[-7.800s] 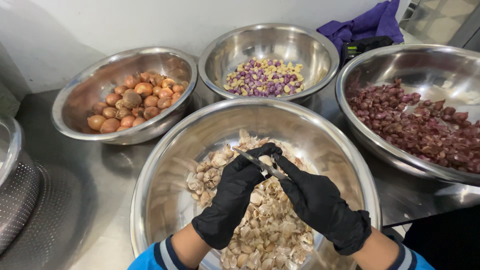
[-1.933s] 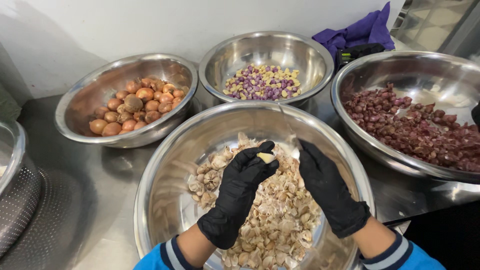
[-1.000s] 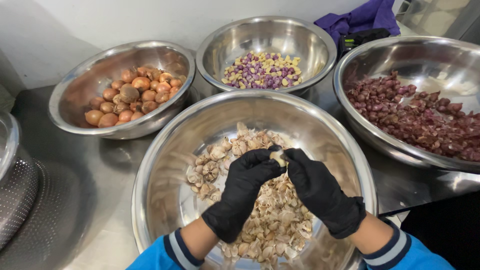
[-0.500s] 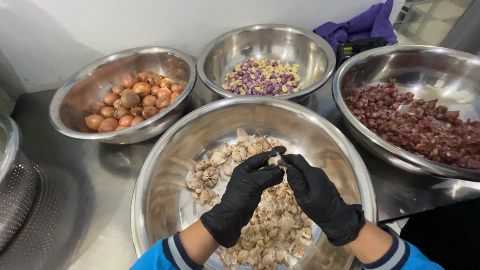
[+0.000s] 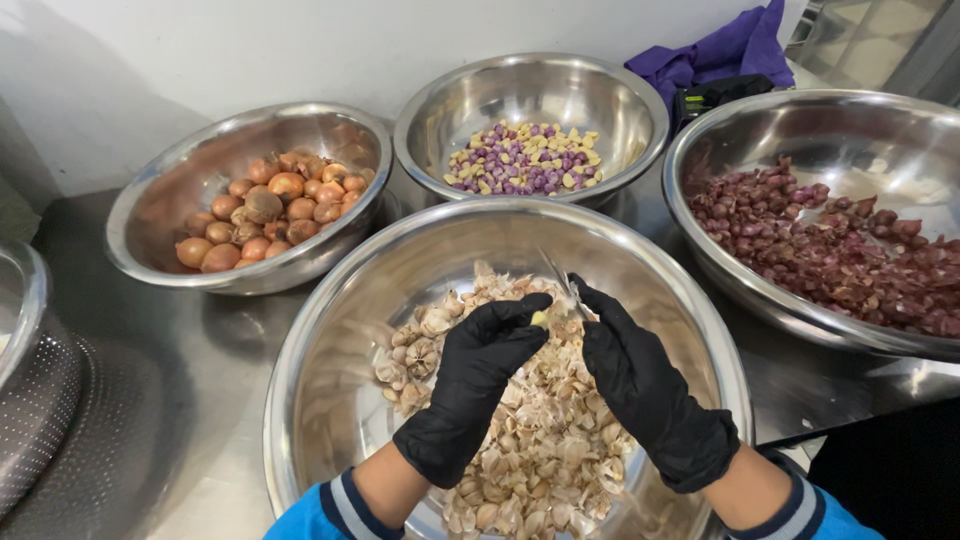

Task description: The person peels garlic cloves one by one using a small knife over a stainless steel bowl. They hold each clove, trim the ends, and remove the skin, dropping the peeled cloves and skins into the same bowl. Other bowls containing shallots and shallot skins are visible nearby.

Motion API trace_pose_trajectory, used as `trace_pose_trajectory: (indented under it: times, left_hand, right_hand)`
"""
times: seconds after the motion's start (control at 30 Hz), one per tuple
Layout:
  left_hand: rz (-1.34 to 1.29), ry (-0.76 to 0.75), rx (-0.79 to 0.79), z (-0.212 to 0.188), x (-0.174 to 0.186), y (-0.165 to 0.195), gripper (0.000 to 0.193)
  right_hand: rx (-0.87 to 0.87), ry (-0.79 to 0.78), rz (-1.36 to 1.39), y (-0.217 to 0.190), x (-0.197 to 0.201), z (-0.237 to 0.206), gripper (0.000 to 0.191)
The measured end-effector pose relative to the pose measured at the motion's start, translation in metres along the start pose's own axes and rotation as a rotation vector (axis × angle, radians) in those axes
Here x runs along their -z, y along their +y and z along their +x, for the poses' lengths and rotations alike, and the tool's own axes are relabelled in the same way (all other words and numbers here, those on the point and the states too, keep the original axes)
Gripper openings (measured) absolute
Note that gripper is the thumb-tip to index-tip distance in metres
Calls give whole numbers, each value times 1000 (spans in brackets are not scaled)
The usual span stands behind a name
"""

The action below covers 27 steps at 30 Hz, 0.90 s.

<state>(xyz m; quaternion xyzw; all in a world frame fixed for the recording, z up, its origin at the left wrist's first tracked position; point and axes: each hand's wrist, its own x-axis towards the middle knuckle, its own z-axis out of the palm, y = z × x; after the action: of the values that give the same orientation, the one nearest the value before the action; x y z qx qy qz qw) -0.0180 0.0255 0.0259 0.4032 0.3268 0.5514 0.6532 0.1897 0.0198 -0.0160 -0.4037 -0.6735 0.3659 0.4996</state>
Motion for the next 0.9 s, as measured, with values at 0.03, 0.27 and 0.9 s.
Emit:
trace_pose_trajectory:
  times: [0.03, 0.27, 0.9]
  left_hand:
    - [22, 17, -7, 0, 1, -1, 40]
    - [-75, -2, 11, -1, 5, -22, 37]
    - [-210, -89, 32, 8, 7, -4, 47]
  right_hand:
    - [-63, -45, 63, -6, 0, 0, 55]
    - [3, -102, -92, -27, -11, -1, 49]
    - [148, 14, -138, -13, 1, 7, 46]
